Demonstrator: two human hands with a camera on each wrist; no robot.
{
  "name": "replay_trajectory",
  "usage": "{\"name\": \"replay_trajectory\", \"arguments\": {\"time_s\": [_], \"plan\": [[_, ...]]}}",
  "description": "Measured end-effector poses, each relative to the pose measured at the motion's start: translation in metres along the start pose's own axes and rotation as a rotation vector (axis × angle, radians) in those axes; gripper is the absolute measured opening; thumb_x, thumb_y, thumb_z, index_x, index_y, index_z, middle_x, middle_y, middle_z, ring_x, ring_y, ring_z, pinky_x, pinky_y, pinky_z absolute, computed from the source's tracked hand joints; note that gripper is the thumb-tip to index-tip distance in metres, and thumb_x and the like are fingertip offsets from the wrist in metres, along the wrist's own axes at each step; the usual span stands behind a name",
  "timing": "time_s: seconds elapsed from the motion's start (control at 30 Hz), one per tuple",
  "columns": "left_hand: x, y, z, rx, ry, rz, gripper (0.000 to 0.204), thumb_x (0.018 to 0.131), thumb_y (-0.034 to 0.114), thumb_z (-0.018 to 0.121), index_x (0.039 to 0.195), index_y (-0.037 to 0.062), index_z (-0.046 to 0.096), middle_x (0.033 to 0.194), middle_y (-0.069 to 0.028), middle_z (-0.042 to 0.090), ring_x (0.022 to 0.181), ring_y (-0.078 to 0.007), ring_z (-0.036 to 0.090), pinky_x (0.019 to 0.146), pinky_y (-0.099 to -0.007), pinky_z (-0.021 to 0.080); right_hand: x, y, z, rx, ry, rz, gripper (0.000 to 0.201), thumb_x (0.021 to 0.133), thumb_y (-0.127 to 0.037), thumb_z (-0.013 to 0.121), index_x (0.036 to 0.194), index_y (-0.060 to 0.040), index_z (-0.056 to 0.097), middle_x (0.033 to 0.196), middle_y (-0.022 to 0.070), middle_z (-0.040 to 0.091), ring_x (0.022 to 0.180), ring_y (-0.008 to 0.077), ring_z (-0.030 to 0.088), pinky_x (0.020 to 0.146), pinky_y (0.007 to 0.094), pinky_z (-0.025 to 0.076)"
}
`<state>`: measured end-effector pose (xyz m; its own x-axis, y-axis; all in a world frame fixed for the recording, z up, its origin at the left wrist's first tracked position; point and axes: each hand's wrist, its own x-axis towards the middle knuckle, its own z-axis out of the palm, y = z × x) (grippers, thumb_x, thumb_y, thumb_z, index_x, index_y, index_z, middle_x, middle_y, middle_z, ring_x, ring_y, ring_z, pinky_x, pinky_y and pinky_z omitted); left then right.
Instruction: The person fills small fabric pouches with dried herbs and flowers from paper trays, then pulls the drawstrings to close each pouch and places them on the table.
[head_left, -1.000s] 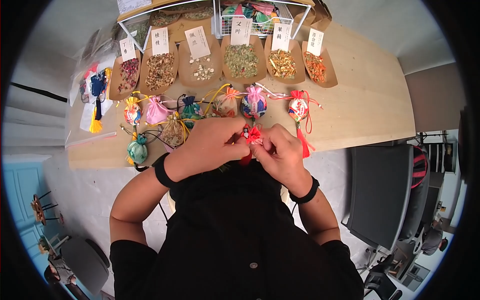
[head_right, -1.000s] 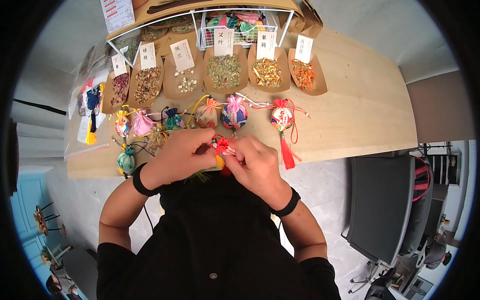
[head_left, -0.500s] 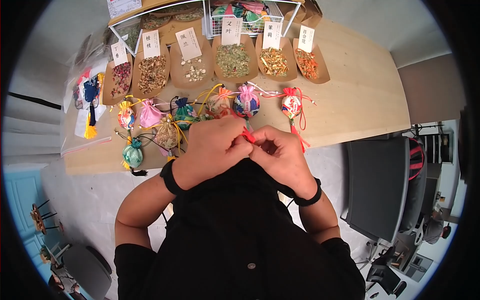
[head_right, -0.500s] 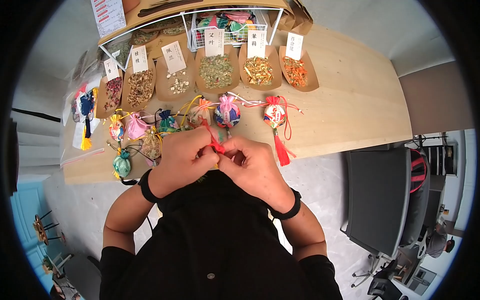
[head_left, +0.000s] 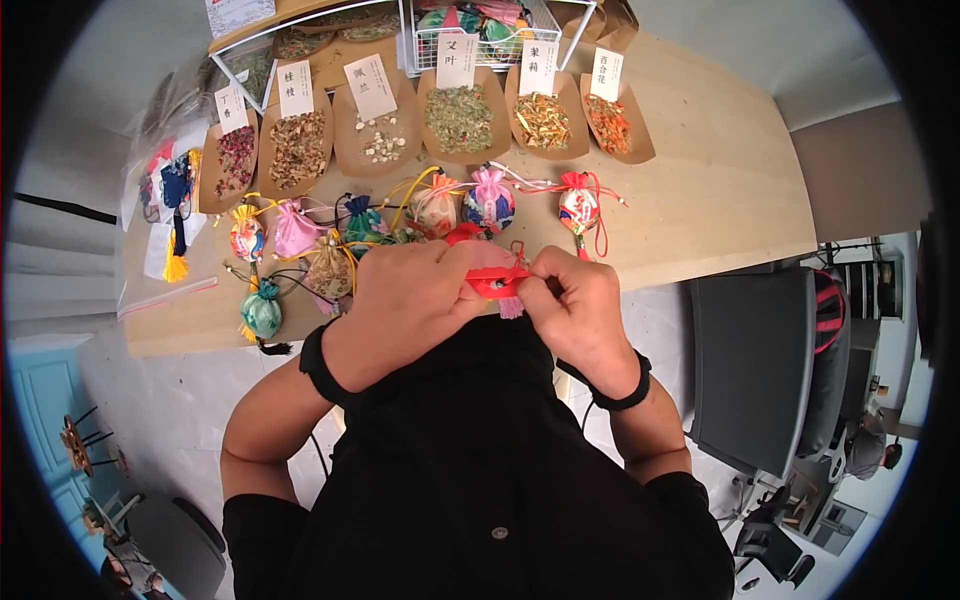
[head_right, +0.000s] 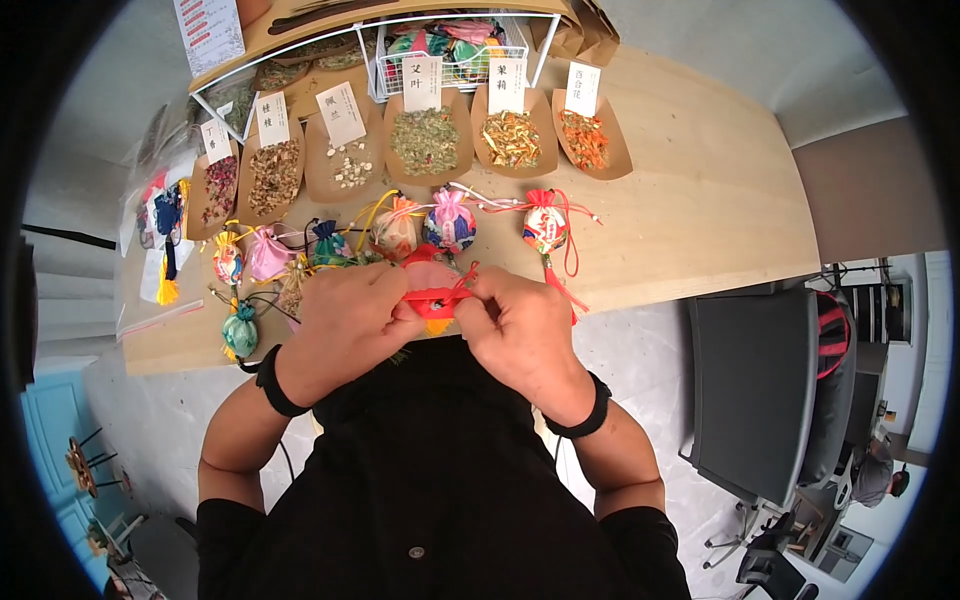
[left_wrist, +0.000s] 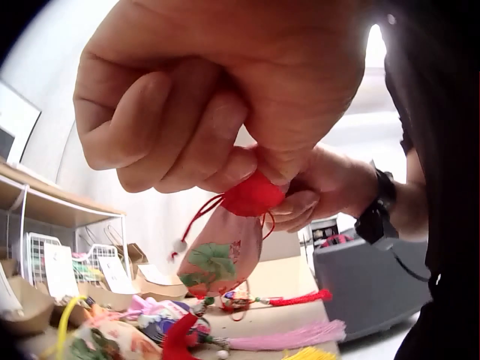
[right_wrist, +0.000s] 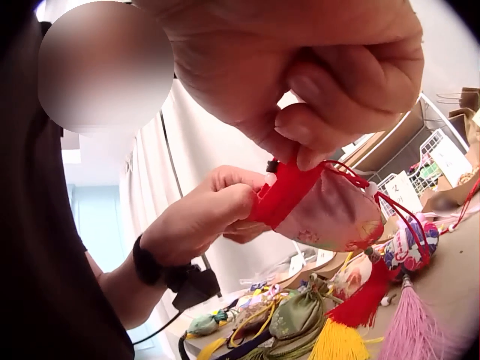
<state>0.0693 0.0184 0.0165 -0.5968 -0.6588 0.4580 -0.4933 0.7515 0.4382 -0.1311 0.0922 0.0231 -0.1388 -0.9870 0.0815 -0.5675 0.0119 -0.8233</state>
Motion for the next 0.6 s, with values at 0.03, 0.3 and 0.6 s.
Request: {"name": "replay_trajectory", "arguments": {"time_s": [0.03,0.3,0.6], "plan": [[0.001,0.000,0.003,-0.052,-0.011,-0.038,0.018,0.076,0.014,0.074,0.071,0.0074,0.058,0.062,-0.0081,0.058,0.055,-0.0281,0.062,0.050,-0.0401,0.045,0.002,0.000,-0.003,0.009,0.010,0.013,0.015,0.086,-0.006,0.067,0.074,0.0012,0.063,0.056,0.0063,0.053,0.053,0.0081,0.048,0.049,0.0315,0.038],[0.011,-0.001,0.006,-0.192,-0.179,-0.231,0.026,0.077,0.025,0.078,0.075,0.0082,0.059,0.065,-0.0101,0.060,0.060,-0.0312,0.064,0.055,-0.0446,0.047,0.006,-0.001,-0.014,0.117,-0.024,0.048,0.014,0.086,-0.006,0.067,0.075,0.0001,0.061,0.055,0.0059,0.055,0.050,0.0115,0.049,0.048,0.0327,0.039],[0.018,-0.008,-0.019,-0.180,-0.096,-0.180,0.027,0.076,0.015,0.077,0.088,0.0075,0.055,0.064,-0.0086,0.052,0.059,-0.0289,0.061,0.054,-0.0429,0.043,0.004,-0.006,0.000,-0.043,0.028,-0.012,0.011,0.084,-0.006,0.071,0.075,-0.0026,0.065,0.056,0.0098,0.059,0.047,0.0178,0.054,0.048,0.0342,0.044]]}}
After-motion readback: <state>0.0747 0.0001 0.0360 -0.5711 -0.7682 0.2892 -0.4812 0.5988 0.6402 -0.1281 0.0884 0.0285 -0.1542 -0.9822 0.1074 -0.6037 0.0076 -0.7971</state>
